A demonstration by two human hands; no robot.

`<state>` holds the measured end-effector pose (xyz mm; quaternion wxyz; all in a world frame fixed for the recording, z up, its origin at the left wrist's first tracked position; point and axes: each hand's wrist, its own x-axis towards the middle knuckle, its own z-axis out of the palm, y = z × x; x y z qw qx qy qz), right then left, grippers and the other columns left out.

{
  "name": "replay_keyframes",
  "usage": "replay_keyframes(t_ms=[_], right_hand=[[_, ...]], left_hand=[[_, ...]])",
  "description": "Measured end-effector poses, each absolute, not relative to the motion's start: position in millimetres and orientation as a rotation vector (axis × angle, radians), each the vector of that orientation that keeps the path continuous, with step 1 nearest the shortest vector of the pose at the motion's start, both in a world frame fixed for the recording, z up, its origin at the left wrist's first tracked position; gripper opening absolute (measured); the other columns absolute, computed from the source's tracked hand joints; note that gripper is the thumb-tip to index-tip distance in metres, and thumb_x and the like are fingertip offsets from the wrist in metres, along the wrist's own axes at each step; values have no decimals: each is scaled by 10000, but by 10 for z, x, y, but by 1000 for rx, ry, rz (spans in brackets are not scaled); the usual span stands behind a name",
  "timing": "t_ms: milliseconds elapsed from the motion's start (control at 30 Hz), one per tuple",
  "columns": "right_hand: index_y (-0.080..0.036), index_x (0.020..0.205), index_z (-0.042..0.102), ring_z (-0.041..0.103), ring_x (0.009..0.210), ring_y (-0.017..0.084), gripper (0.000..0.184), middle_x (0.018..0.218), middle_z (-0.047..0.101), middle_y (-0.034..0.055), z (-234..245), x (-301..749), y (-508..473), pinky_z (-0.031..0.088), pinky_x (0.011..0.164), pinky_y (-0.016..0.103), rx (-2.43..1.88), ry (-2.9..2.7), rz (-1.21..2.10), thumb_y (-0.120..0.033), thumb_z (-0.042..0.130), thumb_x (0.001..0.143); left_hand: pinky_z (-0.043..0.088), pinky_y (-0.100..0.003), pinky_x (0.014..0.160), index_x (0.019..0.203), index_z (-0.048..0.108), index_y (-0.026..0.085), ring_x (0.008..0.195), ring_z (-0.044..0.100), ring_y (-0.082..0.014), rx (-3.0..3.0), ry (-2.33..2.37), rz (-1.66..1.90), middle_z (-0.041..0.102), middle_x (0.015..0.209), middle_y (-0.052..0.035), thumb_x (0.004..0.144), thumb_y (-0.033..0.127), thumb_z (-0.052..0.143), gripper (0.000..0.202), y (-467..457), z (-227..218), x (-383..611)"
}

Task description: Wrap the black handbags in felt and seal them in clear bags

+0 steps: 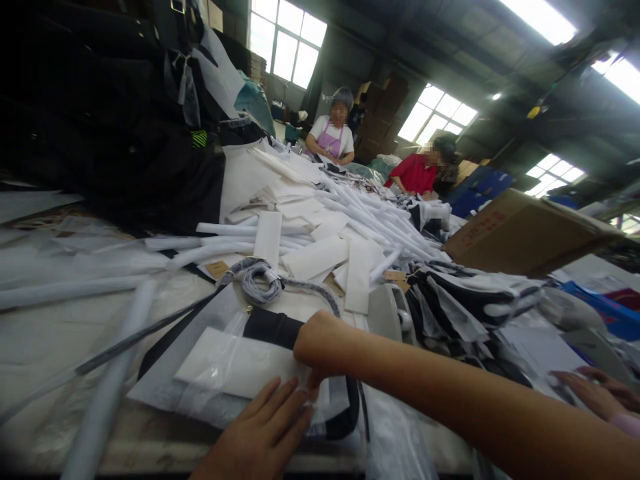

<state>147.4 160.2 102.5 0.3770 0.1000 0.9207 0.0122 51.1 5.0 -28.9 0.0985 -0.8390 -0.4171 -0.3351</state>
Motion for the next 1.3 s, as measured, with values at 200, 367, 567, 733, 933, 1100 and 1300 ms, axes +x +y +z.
replay_keyframes(t_ms=[200, 367, 567, 733, 933, 1100, 1300], right_hand=[[-250, 780, 756, 678, 660, 187, 351, 698, 749, 22, 978, 1469, 1822, 265, 523, 267, 200, 2356, -12, -598, 777, 750], [-240, 787, 761, 652, 647, 188, 448, 696, 747, 30, 931, 1463, 1993, 265, 544, 269, 279, 2370, -40, -676, 779, 687], [-249, 682, 722, 564, 548, 145, 442, 571, 666, -38, 817, 1587, 2118, 262, 545, 254, 547, 2395, -298, -663, 838, 577], [-222, 779, 739, 631, 681, 184, 285, 719, 720, 7, 862, 1833, 2217, 323, 573, 261, 830, 2502, -344, -501, 792, 751], [-232, 1133, 611, 657, 796, 179, 527, 985, 721, 14, 957, 2050, 1868, 406, 648, 243, 1075, 2632, -516, -517, 806, 735], [-213, 989, 584, 652, 829, 263, 697, 937, 682, 42, 721, 1952, 1746, 417, 633, 288, 1165, 2515, -647, -530, 928, 471], [-212, 951, 560, 635, 515, 151, 324, 676, 627, -57, 636, 1949, 1999, 453, 487, 233, 1201, 2299, -983, -386, 771, 778]], left_hand=[[374, -380, 1142, 1118, 674, 184, 1137, 627, -224, -2326, -1220, -1174, 712, 1122, -37, 997, 232, 502, 217, 91, -380, 550], [398, -410, 1135, 1173, 663, 154, 1143, 639, -240, -2396, -1137, -1062, 703, 1142, -68, 1006, 160, 443, 276, 103, -406, 506], [469, -393, 1081, 1202, 661, 150, 1142, 649, -250, -2415, -1095, -994, 707, 1175, -69, 999, 150, 437, 302, 134, -381, 448], [452, -398, 1099, 1255, 637, 154, 1180, 622, -235, -2474, -1075, -908, 691, 1225, -80, 977, 107, 422, 354, 121, -380, 414], [520, -389, 1022, 1233, 655, 174, 1167, 636, -249, -2418, -1054, -940, 705, 1215, -64, 983, 110, 416, 352, 132, -378, 414], [567, -379, 953, 1230, 664, 176, 1138, 665, -255, -2443, -1048, -907, 715, 1213, -54, 1013, 148, 407, 338, 130, -331, 397], [490, -381, 1068, 1278, 642, 163, 1192, 633, -239, -2506, -1047, -864, 696, 1242, -76, 1022, 165, 419, 339, 138, -351, 361]])
